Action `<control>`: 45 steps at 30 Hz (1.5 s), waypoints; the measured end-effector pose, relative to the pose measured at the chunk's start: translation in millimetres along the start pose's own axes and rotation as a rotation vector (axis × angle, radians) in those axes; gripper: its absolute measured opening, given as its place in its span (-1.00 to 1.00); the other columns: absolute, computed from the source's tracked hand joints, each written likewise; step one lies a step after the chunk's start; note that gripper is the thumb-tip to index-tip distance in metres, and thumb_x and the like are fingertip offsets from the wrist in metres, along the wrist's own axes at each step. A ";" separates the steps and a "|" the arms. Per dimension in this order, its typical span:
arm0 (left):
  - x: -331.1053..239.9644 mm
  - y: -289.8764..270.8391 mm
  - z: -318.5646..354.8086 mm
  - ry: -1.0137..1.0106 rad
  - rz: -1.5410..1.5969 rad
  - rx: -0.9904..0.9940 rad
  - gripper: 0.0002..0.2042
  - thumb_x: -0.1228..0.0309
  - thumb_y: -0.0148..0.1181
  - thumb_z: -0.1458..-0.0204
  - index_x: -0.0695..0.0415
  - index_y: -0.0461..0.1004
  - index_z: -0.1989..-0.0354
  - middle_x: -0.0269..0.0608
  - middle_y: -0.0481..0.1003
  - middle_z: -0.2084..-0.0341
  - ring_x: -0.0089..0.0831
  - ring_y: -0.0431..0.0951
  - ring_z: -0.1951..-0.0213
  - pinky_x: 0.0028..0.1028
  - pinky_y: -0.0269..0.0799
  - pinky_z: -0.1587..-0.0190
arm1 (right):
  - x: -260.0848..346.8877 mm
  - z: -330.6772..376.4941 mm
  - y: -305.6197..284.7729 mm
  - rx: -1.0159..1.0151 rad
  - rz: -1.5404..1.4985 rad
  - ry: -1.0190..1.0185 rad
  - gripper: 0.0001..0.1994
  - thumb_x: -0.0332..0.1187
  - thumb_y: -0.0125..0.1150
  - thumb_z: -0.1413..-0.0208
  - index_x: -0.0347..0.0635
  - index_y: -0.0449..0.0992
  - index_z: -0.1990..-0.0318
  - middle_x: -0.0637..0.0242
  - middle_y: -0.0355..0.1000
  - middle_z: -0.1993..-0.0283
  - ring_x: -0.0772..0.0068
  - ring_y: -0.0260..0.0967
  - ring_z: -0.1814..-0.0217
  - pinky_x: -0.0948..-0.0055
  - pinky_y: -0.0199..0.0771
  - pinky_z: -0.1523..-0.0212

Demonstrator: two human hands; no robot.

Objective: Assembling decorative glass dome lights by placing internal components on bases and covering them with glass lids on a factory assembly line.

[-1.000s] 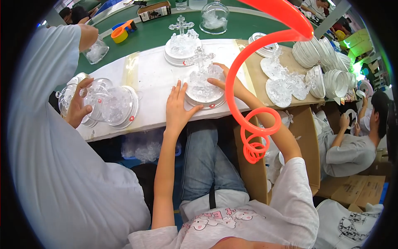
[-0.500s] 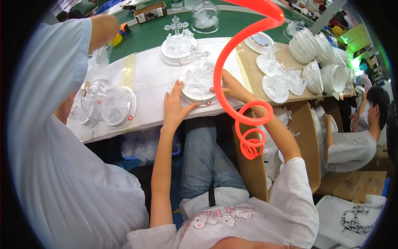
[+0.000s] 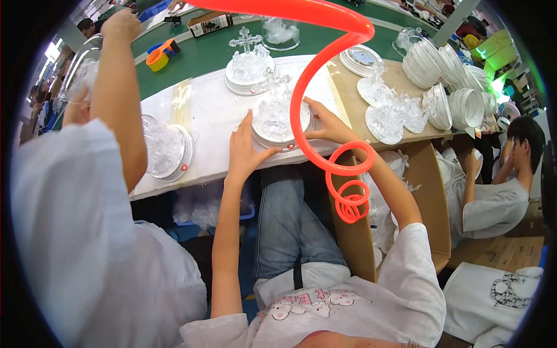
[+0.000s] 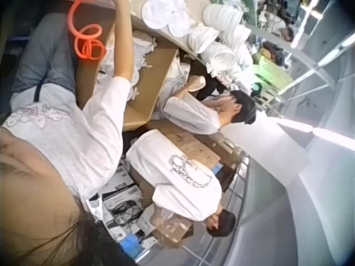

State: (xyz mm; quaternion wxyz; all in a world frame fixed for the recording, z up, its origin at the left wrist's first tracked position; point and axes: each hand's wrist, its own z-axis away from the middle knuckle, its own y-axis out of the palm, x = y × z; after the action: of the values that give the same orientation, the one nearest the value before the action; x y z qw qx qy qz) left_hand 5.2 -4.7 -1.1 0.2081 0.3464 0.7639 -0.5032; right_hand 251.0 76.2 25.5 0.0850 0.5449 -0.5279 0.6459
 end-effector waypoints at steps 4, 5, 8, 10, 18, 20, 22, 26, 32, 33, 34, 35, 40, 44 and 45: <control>4.0 -3.1 -6.4 0.059 -0.165 0.029 0.08 -0.08 0.43 0.51 0.21 0.06 -0.23 0.09 0.17 -0.15 -0.04 0.17 -0.18 -0.09 0.05 -0.14 | -1.2 -3.8 -0.2 -0.009 0.099 -0.048 0.00 0.04 0.44 0.34 -0.30 0.06 -0.23 -0.12 -0.07 -0.31 -0.01 -0.13 -0.38 0.27 -0.07 -0.32; 3.9 -3.7 -8.8 0.057 -0.181 0.048 0.09 -0.10 0.43 0.53 0.20 0.06 -0.24 0.10 0.15 -0.15 -0.03 0.16 -0.18 -0.10 0.04 -0.15 | -2.6 -6.7 -3.0 -0.009 0.099 -0.048 0.00 0.04 0.44 0.34 -0.30 0.06 -0.23 -0.12 -0.07 -0.31 -0.01 -0.13 -0.38 0.27 -0.07 -0.32; 3.8 -4.4 -12.6 0.022 -0.187 0.097 0.11 -0.12 0.43 0.54 0.20 0.05 -0.24 0.13 0.11 -0.17 -0.03 0.12 -0.21 -0.10 0.03 -0.16 | -3.8 -12.6 -7.6 0.037 0.129 -0.027 -0.02 0.08 0.43 0.35 -0.30 0.11 -0.20 -0.14 -0.08 -0.31 -0.03 -0.11 -0.37 0.26 -0.03 -0.31; 3.1 -4.5 -15.4 -0.042 -0.167 0.150 0.11 -0.12 0.42 0.53 0.19 0.05 -0.25 0.16 0.06 -0.20 -0.03 0.08 -0.23 -0.09 -0.01 -0.19 | -4.5 -14.2 -9.1 0.057 0.163 -0.018 -0.03 0.11 0.41 0.35 -0.30 0.14 -0.19 -0.12 -0.04 -0.29 -0.02 -0.06 -0.34 0.26 0.03 -0.28; 1.1 -6.3 -15.9 -0.044 -0.194 0.163 0.10 -0.10 0.43 0.53 0.19 0.04 -0.25 0.14 0.03 -0.22 0.01 0.06 -0.24 -0.10 0.00 -0.20 | 10.8 -17.8 -13.9 0.129 0.307 0.055 0.00 0.18 0.37 0.36 -0.34 0.14 -0.18 -0.10 0.08 -0.22 0.01 0.05 -0.28 0.28 0.11 -0.23; 0.9 -7.7 -17.7 -0.043 -0.203 0.171 0.11 -0.10 0.43 0.53 0.19 0.04 -0.25 0.14 0.03 -0.22 0.02 0.06 -0.24 -0.10 0.01 -0.20 | 15.1 -20.9 -16.4 0.150 0.333 0.067 0.01 0.19 0.36 0.36 -0.36 0.13 -0.18 -0.11 0.09 -0.21 0.00 0.05 -0.28 0.28 0.11 -0.23; 2.2 -8.5 -19.2 -0.037 -0.172 0.179 0.11 -0.09 0.44 0.54 0.20 0.04 -0.25 0.14 0.02 -0.22 0.01 0.06 -0.24 -0.09 0.02 -0.19 | 24.5 -24.1 -20.1 0.223 0.376 0.124 0.04 0.20 0.35 0.36 -0.39 0.09 -0.19 -0.15 0.13 -0.18 -0.02 0.07 -0.26 0.29 0.12 -0.22; 2.6 -5.4 -18.5 -0.054 -0.162 0.209 0.11 -0.13 0.41 0.51 0.19 0.02 -0.26 0.14 0.00 -0.24 -0.01 0.03 -0.26 -0.01 -0.06 -0.21 | 23.8 -23.6 -19.9 0.231 0.337 0.141 0.02 0.15 0.35 0.33 -0.39 0.07 -0.21 -0.21 0.15 -0.16 -0.03 0.11 -0.24 0.30 0.13 -0.21; 9.8 1.7 -14.7 -0.118 -0.038 0.175 0.08 -0.22 0.30 0.40 0.17 -0.02 -0.28 0.10 -0.03 -0.27 -0.07 -0.02 -0.30 0.12 -0.22 -0.22 | 27.5 -22.0 -6.9 0.096 0.054 0.218 -0.03 0.01 0.38 0.33 -0.40 0.06 -0.20 -0.25 0.18 -0.13 -0.05 0.18 -0.18 0.34 0.18 -0.17; 9.4 1.7 -14.0 -0.110 -0.045 0.162 0.07 -0.22 0.29 0.39 0.17 -0.01 -0.28 0.10 -0.02 -0.27 -0.07 -0.01 -0.30 0.12 -0.21 -0.22 | 27.4 -22.4 -4.1 0.077 0.072 0.232 -0.03 -0.02 0.39 0.35 -0.40 0.06 -0.20 -0.24 0.20 -0.12 -0.05 0.19 -0.18 0.35 0.18 -0.16; 9.2 1.0 -13.6 -0.102 -0.052 0.148 0.07 -0.22 0.29 0.38 0.17 -0.01 -0.28 0.10 -0.01 -0.26 -0.08 0.00 -0.29 0.11 -0.20 -0.22 | 27.4 -22.9 -2.0 0.059 0.090 0.245 -0.03 -0.05 0.40 0.37 -0.41 0.06 -0.20 -0.23 0.21 -0.10 -0.05 0.19 -0.17 0.36 0.19 -0.16; 9.5 -0.9 -13.7 -0.103 -0.054 0.149 0.07 -0.22 0.29 0.38 0.17 -0.01 -0.28 0.10 -0.01 -0.26 -0.08 0.00 -0.29 0.11 -0.20 -0.22 | 27.5 -24.1 -0.9 0.059 0.088 0.244 -0.03 -0.05 0.40 0.37 -0.41 0.06 -0.20 -0.23 0.21 -0.10 -0.05 0.19 -0.17 0.36 0.19 -0.16; 0.5 3.4 -20.0 -0.122 -0.066 0.202 0.06 -0.22 0.29 0.38 0.18 0.01 -0.27 0.12 0.00 -0.25 -0.04 0.01 -0.28 0.12 -0.15 -0.20 | 22.8 -19.1 -7.4 0.036 0.098 0.254 -0.03 -0.10 0.41 0.40 -0.41 0.06 -0.20 -0.22 0.22 -0.09 -0.03 0.21 -0.16 0.36 0.19 -0.15; 3.8 -5.0 -18.1 -0.118 -0.081 0.198 0.06 -0.22 0.28 0.38 0.18 0.00 -0.27 0.13 0.00 -0.26 -0.02 0.01 -0.28 0.13 -0.14 -0.20 | 28.2 -22.1 -4.0 0.039 0.068 0.219 -0.02 -0.08 0.41 0.40 -0.41 0.06 -0.20 -0.22 0.21 -0.11 -0.02 0.20 -0.17 0.36 0.19 -0.15; 3.9 -5.8 -17.1 -0.131 -0.082 0.207 0.07 -0.22 0.28 0.38 0.19 -0.01 -0.28 0.13 -0.01 -0.26 -0.02 0.01 -0.28 0.14 -0.15 -0.20 | 31.2 -21.3 -4.5 0.085 0.051 0.238 0.00 -0.06 0.40 0.36 -0.40 0.01 -0.23 -0.25 0.14 -0.17 -0.04 0.12 -0.24 0.34 0.11 -0.21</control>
State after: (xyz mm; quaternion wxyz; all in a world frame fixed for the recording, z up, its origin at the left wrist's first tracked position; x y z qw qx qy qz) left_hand -1.3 10.7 6.8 0.2000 0.3010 0.7062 -0.6088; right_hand 228.8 80.1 56.1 0.1077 0.4539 -0.4999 0.7297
